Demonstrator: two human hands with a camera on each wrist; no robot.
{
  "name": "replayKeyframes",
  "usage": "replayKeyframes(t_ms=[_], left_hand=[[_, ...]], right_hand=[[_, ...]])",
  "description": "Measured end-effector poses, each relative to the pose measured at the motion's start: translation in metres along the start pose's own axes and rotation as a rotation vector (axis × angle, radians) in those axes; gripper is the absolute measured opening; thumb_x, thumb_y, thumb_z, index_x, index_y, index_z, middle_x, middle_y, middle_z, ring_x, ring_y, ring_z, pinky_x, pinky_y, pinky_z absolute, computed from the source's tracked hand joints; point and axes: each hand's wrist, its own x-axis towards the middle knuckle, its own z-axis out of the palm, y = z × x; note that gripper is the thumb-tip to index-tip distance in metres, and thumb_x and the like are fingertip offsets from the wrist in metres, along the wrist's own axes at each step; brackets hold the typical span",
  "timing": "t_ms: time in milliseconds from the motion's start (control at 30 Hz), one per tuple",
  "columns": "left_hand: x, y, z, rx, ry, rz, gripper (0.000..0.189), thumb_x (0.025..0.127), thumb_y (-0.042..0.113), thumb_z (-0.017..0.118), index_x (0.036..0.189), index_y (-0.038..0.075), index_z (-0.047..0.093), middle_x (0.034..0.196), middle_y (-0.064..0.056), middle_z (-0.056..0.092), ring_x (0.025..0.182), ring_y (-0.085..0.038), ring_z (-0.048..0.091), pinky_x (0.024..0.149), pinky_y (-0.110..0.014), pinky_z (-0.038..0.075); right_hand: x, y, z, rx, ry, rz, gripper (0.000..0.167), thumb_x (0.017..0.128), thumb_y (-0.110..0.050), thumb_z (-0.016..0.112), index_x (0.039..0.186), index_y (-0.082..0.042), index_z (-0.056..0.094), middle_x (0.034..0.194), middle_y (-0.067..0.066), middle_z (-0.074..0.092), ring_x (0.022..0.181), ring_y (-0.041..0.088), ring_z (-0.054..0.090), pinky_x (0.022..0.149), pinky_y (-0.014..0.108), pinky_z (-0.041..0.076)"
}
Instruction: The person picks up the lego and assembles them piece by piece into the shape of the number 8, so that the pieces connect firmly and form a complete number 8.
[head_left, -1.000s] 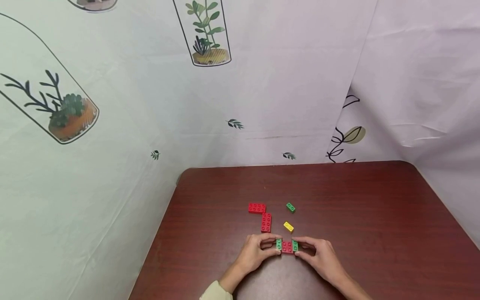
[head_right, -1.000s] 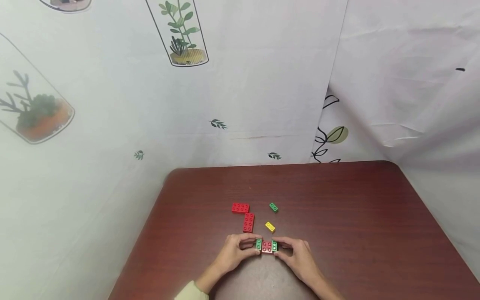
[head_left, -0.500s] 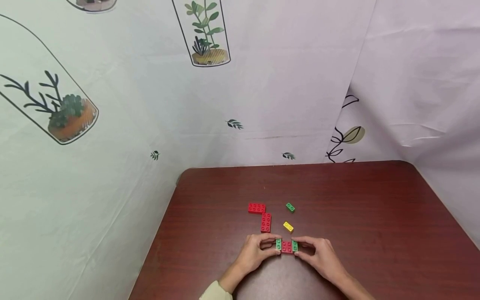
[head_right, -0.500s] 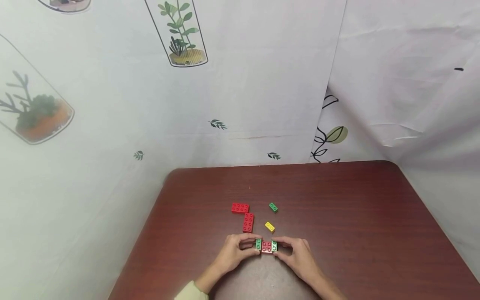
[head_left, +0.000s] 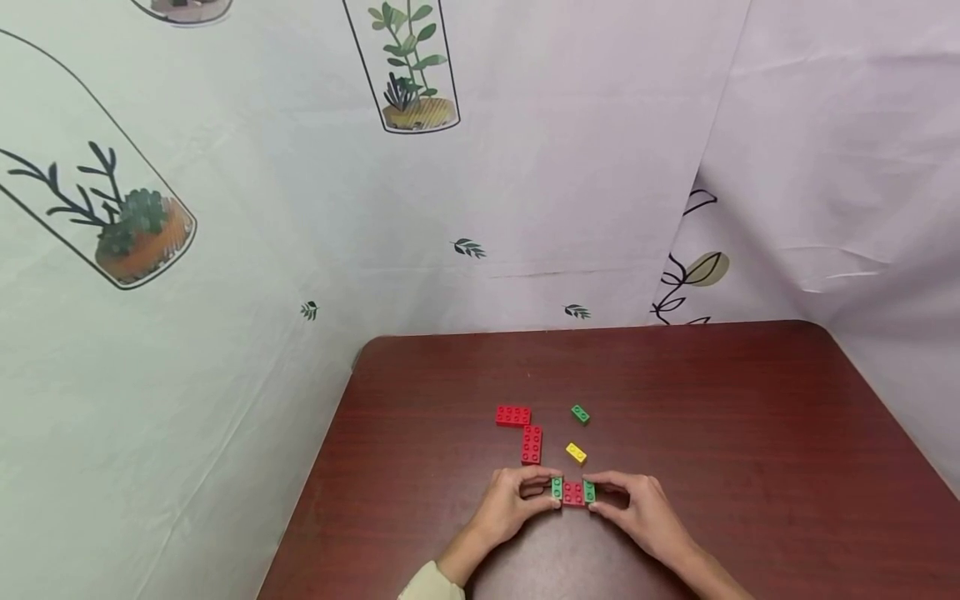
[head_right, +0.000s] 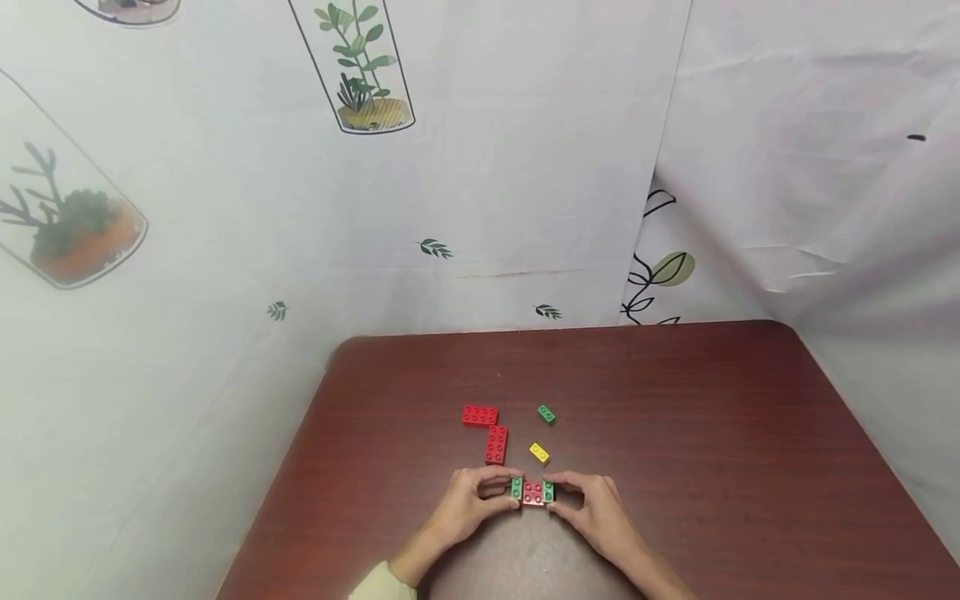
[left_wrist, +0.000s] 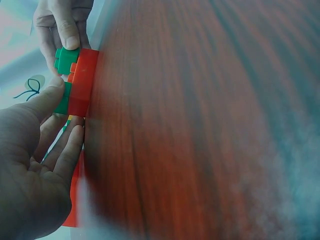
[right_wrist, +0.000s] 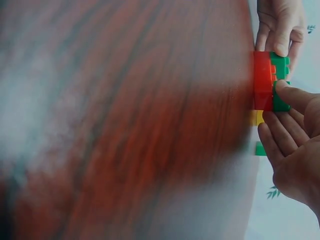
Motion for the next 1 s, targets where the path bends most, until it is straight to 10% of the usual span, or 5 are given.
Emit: replayKeyframes(t_ms=[1000], left_hand=[[-0.0021,0.0027,-0.0002,-0.036,0.005,-0.034,0.035,0.089,0.008,0.086,0.123,0.004,0.078,0.117,-0.004,0.079,0.108,-0.013,0.074,0.090,-0.024,0.060]], right_hand=[[0.0005,0.0033,0.0007,0.104,-0.086,0.081,0.034,0.080,0.000,0.091,0.112,-0.003,0.080,0.101,0.007,0.081,0.089,0.012,0.077,0.073,0.032,0.065]])
